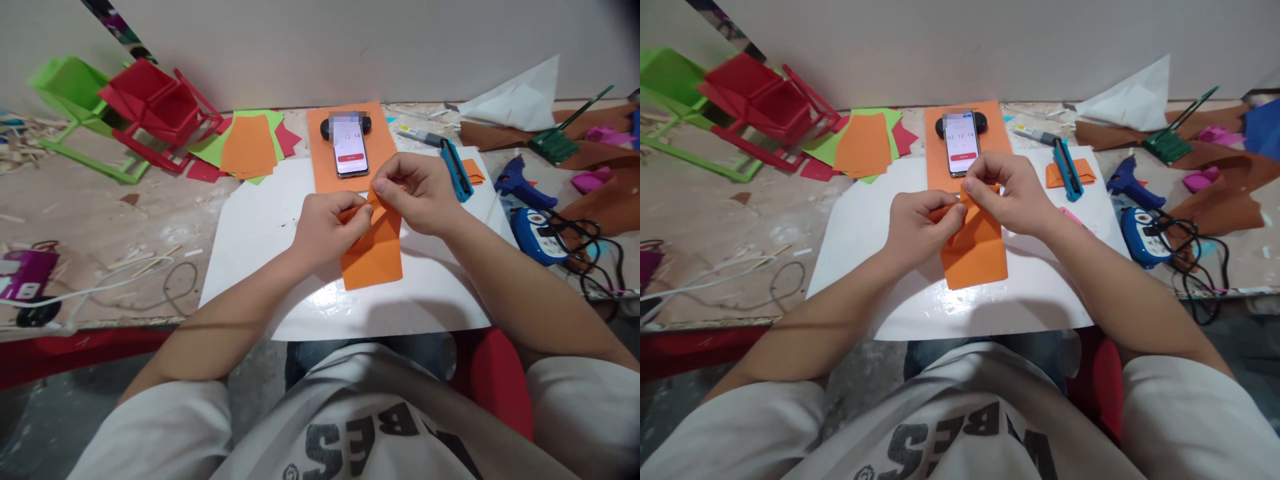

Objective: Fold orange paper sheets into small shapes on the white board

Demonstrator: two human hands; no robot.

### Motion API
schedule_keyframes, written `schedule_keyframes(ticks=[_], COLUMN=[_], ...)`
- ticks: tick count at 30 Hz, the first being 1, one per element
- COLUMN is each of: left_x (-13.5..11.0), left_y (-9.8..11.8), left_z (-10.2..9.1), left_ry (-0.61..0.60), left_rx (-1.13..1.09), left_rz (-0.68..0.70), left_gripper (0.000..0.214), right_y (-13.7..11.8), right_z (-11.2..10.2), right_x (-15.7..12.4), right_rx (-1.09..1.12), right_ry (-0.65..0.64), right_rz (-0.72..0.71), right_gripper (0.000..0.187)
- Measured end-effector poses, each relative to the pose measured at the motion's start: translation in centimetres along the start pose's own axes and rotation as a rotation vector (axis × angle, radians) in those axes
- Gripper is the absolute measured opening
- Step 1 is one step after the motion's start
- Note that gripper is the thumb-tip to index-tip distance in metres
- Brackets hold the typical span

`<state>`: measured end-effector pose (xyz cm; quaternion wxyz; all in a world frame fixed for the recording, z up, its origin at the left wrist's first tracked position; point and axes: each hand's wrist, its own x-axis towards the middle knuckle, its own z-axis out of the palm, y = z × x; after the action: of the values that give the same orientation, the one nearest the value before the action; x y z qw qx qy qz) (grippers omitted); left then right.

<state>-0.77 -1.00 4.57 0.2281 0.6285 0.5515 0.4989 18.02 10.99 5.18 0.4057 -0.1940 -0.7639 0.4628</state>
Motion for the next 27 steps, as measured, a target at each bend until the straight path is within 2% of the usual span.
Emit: schedule_keyframes(ticks=[4, 7, 11, 19, 27], left_x=[0.0, -0.1, 0.0, 0.0, 0.3], left_y=[-0.2, -0.2, -0.1, 0.2, 0.0], left_z=[0.2, 0.2, 0.1, 0.1, 0.0], left_ry=[-0.014, -0.012, -0.008, 0.013, 0.056], left_rx=[0.0, 0.005, 0.033, 0.014, -0.007], left_rz=[0.014, 0.025, 0.004, -0.031, -0.058], left_gripper=[0.031, 0.026, 0.03, 0.03, 0.028], right_y=[-0.4, -0.2, 0.2, 0.1, 1.7], right_z=[0.3, -0.1, -0.7, -0.3, -2.7], right_x=[-0.1, 0.2, 0.5, 0.3, 0.8], right_rx=[0.051, 0.082, 0.076, -0.031, -0.12], right_ry=[-0.038, -0.099, -0.146, -0.031, -0.066], right_rz=[0.008, 0.048, 0.061, 0.025, 0.026], right_gripper=[0.06, 0.06, 0.06, 0.068, 0.066])
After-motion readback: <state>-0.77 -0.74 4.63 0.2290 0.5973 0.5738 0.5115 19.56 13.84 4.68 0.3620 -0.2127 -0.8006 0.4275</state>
